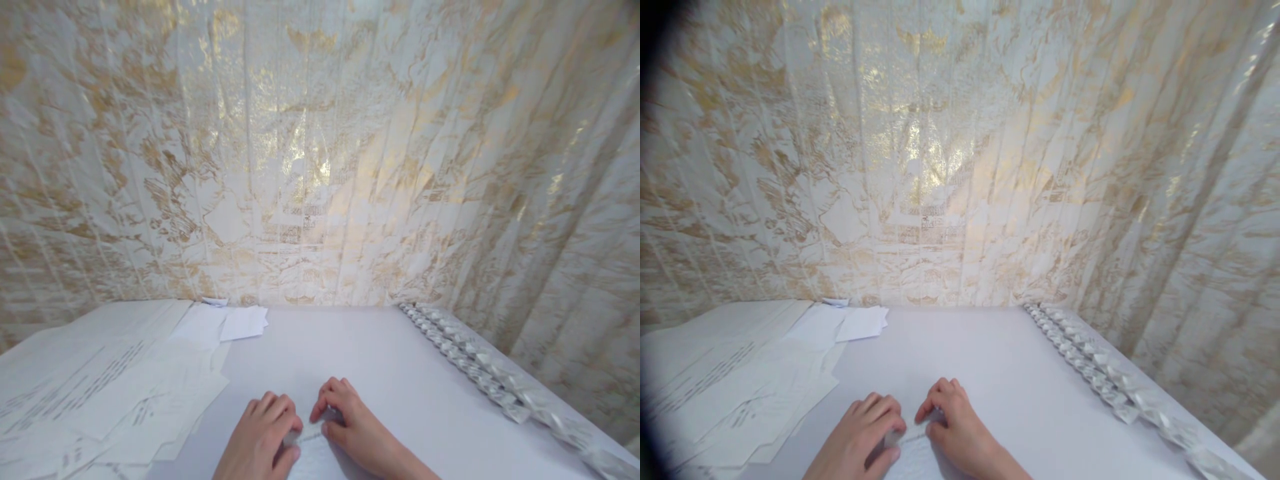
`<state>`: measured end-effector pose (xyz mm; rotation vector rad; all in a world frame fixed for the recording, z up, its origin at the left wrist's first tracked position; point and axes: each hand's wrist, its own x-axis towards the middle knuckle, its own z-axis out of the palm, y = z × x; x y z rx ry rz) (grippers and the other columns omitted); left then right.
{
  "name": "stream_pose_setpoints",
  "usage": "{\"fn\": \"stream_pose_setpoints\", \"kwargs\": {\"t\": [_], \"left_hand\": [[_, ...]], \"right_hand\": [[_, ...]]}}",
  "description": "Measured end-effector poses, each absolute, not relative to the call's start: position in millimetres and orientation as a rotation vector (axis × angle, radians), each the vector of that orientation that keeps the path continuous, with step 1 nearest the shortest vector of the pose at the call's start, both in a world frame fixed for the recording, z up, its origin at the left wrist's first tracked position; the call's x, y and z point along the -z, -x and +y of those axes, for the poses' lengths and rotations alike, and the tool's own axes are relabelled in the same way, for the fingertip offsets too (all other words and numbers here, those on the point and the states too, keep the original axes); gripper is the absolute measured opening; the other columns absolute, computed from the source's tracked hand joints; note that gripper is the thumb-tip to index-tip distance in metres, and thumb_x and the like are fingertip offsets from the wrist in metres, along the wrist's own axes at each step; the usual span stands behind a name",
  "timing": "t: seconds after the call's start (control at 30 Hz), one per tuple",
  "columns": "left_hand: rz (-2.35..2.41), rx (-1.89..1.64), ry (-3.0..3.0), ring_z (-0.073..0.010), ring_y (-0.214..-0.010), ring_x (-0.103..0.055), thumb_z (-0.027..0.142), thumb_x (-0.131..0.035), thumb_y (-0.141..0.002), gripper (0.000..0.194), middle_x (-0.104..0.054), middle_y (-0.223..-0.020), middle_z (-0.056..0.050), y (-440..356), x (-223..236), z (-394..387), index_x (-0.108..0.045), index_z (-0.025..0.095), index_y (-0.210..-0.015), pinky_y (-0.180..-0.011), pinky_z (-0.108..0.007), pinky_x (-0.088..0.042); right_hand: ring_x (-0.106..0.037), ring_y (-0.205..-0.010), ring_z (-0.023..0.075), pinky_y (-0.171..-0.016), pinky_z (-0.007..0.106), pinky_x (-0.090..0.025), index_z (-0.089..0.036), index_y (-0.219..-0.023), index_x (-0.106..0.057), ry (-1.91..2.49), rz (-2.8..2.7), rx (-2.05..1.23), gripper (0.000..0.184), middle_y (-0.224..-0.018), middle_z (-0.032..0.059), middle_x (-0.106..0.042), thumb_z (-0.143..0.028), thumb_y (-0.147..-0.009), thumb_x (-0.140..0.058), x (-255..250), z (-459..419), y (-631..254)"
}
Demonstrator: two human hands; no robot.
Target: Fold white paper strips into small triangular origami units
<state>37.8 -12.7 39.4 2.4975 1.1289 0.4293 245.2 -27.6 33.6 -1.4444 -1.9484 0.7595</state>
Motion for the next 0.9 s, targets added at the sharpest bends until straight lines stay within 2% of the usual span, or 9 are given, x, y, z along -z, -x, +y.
{"fn": "stream_pose_setpoints", "kwargs": {"t": [0.17,0.37,0.7,0.9], "left_hand": [[1.065,-0.424,-2.815,-0.0242,-0.091,-0.061,0.009,-0.054,-0.092,0.018,-0.07,-0.098,-0.003,-37.4,-29.7,-7.2,-0.067,0.021,-0.089,-0.08,-0.038,-0.041],[1.0,-0.538,-2.996,-0.0216,-0.083,-0.063,0.006,-0.056,-0.092,0.02,-0.07,-0.091,-0.001,-37.0,-13.5,-2.3,-0.067,0.021,-0.087,-0.079,-0.037,-0.042],[0.956,-0.594,-2.949,-0.0198,-0.081,-0.062,0.006,-0.054,-0.096,0.021,-0.069,-0.088,0.0,-34.4,-18.9,-3.2,-0.066,0.021,-0.087,-0.076,-0.034,-0.042],[0.998,-0.721,-2.849,-0.0199,-0.076,-0.063,0.013,-0.058,-0.094,0.017,-0.07,-0.082,0.0,-38.4,-30.6,-3.9,-0.065,0.021,-0.081,-0.071,-0.032,-0.045]], "right_hand": [[-0.058,-0.101,0.021,-0.099,0.035,-0.035,-0.019,-0.089,-0.072,1.421,-1.991,-0.702,0.028,-0.098,0.0033,-0.063,0.001,-0.069,-0.067,-32.0,-30.9,-239.7],[-0.059,-0.1,0.021,-0.096,0.03,-0.038,-0.017,-0.092,-0.071,1.47,-2.052,-0.61,0.027,-0.098,0.0047,-0.065,0.0,-0.071,-0.069,-32.2,-33.5,-233.2],[-0.061,-0.096,0.0196,-0.085,0.024,-0.044,-0.018,-0.101,-0.071,1.526,-2.165,-0.473,0.029,-0.1,0.0045,-0.067,-0.003,-0.077,-0.069,-33.6,-35.1,-229.8],[-0.064,-0.087,0.0238,-0.076,0.03,-0.045,-0.019,-0.089,-0.068,1.476,-2.386,-0.053,0.017,-0.095,0.0066,-0.071,-0.004,-0.081,-0.068,-24.9,-32.8,-224.4]]}}
